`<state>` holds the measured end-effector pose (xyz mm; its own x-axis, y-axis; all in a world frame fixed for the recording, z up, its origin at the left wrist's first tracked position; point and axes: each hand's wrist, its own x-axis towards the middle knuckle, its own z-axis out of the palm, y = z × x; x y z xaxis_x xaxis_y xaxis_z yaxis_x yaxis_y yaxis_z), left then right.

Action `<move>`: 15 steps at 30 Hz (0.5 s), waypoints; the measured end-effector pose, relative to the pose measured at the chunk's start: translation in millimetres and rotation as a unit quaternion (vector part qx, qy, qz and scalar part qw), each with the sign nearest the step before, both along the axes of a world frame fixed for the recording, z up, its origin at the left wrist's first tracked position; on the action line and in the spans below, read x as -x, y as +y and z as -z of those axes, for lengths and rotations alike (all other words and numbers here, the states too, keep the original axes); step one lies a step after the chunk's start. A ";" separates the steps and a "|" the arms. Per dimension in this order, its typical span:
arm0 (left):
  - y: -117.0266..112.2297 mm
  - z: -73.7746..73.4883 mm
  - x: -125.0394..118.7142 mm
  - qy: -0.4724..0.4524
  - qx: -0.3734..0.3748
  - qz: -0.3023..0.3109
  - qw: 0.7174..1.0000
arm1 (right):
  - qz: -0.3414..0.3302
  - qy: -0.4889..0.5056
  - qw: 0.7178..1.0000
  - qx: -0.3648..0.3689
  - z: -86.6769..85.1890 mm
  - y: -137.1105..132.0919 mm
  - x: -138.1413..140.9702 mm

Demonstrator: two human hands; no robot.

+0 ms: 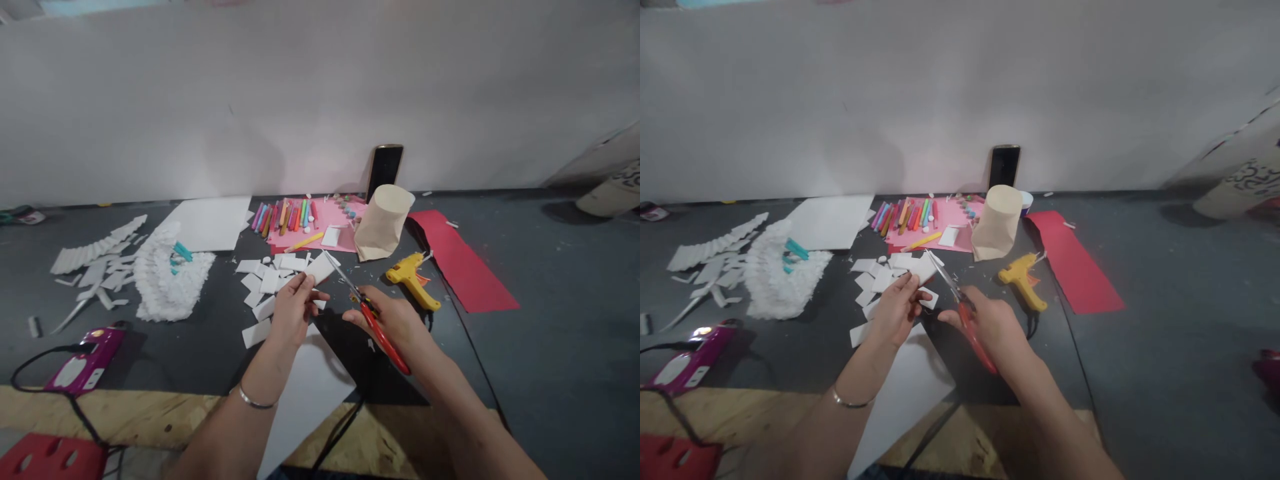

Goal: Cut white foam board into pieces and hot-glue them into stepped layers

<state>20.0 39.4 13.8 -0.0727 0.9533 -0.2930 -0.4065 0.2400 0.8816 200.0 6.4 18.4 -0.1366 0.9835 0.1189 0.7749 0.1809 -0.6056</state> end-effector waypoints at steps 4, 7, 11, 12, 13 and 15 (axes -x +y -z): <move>0.0 0.8 1.1 -0.006 0.001 0.016 1.000 | 0.005 0.056 0.998 0.013 3.1 2.1 -1.9; -1.1 -0.7 0.4 -0.006 0.009 0.035 0.999 | 0.040 0.100 0.994 0.012 8.7 5.6 -6.0; -1.6 -3.1 -1.1 -0.005 0.012 0.018 1.000 | 0.111 0.094 0.989 -0.040 12.3 10.9 -12.1; -1.3 -3.3 -1.1 -0.007 0.013 0.000 1.000 | 0.121 0.093 0.987 -0.043 11.5 11.8 -13.2; -0.7 -3.4 -1.0 -0.009 0.016 -0.022 1.000 | 0.127 0.096 0.986 -0.045 10.3 12.4 -14.2; 0.7 -3.2 -0.5 -0.020 0.021 -0.060 0.998 | 0.135 0.110 0.983 -0.050 7.1 12.9 -15.8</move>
<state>20.5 40.1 17.0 -0.1725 0.9251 -0.3383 -0.4694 0.2248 0.8539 215.8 19.3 11.3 0.1680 0.9620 0.2151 0.6547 0.0542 -0.7539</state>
